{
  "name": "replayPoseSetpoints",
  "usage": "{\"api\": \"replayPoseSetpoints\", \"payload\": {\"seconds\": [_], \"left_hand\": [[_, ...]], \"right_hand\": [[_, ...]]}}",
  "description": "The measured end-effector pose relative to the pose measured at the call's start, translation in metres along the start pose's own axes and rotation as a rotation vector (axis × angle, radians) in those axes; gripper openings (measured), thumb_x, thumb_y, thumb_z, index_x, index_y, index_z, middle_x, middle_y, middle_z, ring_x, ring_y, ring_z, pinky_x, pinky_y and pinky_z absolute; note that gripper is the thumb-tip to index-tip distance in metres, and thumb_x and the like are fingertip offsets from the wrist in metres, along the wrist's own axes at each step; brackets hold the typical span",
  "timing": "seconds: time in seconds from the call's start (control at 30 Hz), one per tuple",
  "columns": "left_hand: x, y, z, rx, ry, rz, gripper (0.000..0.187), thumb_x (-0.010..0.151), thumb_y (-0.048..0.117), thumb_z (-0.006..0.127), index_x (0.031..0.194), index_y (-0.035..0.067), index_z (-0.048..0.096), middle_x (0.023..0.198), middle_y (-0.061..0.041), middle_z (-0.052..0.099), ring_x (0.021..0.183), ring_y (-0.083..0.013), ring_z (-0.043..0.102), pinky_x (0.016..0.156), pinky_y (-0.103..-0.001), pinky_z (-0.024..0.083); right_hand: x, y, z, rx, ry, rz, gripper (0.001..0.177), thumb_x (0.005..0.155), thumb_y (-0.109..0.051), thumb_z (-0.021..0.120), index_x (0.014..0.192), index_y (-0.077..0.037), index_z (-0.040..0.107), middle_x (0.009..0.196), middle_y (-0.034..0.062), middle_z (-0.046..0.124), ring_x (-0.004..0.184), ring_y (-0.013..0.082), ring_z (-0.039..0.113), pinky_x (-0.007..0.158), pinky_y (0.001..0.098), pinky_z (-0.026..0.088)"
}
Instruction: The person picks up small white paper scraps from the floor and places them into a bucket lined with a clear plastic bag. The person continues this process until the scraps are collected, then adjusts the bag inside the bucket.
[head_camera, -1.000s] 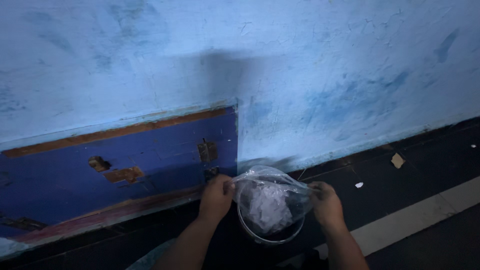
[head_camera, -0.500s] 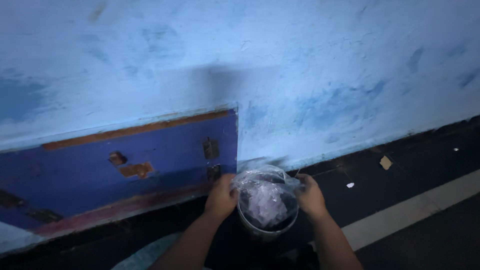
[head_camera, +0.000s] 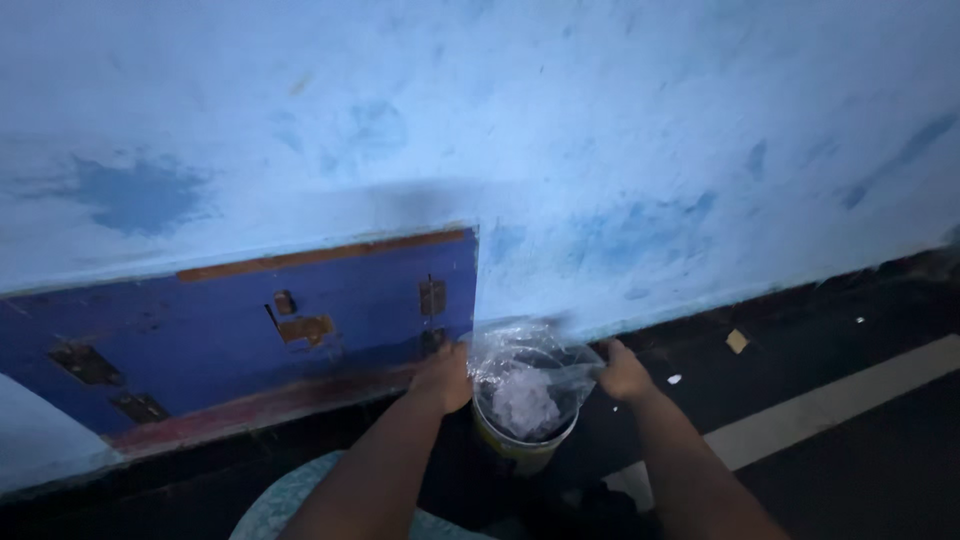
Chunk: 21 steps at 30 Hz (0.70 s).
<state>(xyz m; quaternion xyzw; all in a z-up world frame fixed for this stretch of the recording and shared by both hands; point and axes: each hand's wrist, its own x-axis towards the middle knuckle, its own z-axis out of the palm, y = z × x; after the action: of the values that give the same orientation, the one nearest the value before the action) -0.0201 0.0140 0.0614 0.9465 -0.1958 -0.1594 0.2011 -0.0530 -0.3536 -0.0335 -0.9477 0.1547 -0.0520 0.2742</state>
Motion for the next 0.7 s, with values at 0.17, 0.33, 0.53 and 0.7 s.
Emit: {"api": "replayPoseSetpoints", "payload": {"seconds": [0.17,0.33,0.53,0.7], "left_hand": [[-0.028,0.014,-0.02,0.31,0.009,0.009,0.07,0.093,0.007,0.051,0.157,0.001,0.026,0.167,-0.018,0.023,0.156,-0.0317,0.021,0.126,-0.046,0.026],[-0.058,0.028,-0.037,0.49,0.237,0.173,0.065,0.098,0.011,0.042,0.158,0.0,0.02,0.169,-0.019,0.014,0.158,-0.0316,0.008,0.127,-0.049,0.01],[-0.109,0.037,-0.052,0.615,0.319,0.235,0.07,0.097,0.014,0.041,0.16,-0.001,0.014,0.17,-0.019,0.005,0.158,-0.0325,0.001,0.126,-0.052,0.003],[-0.149,0.044,-0.07,0.633,0.419,0.218,0.076,0.094,0.013,0.042,0.161,-0.001,0.009,0.171,-0.019,0.001,0.158,-0.0318,-0.002,0.125,-0.052,0.0]], "right_hand": [[-0.036,-0.053,-0.037,-0.176,-0.027,0.07,0.077,0.079,-0.027,0.081,0.146,-0.01,0.05,0.153,0.0211,0.046,0.142,0.0364,0.046,0.117,0.0403,0.041],[-0.076,-0.101,-0.059,-0.332,0.042,-0.042,0.082,0.084,-0.031,0.077,0.155,-0.013,0.038,0.165,0.02,0.028,0.155,0.0359,0.022,0.125,0.0426,0.026],[-0.147,-0.162,-0.088,-0.576,-0.079,-0.028,0.094,0.088,-0.043,0.074,0.161,-0.017,0.02,0.171,0.0175,0.002,0.159,0.0353,-0.001,0.128,0.0502,0.012],[-0.185,-0.197,-0.118,-0.58,0.039,-0.094,0.1,0.088,-0.043,0.074,0.163,-0.017,0.013,0.171,0.0178,-0.007,0.159,0.0362,-0.007,0.126,0.0516,0.008]]}}
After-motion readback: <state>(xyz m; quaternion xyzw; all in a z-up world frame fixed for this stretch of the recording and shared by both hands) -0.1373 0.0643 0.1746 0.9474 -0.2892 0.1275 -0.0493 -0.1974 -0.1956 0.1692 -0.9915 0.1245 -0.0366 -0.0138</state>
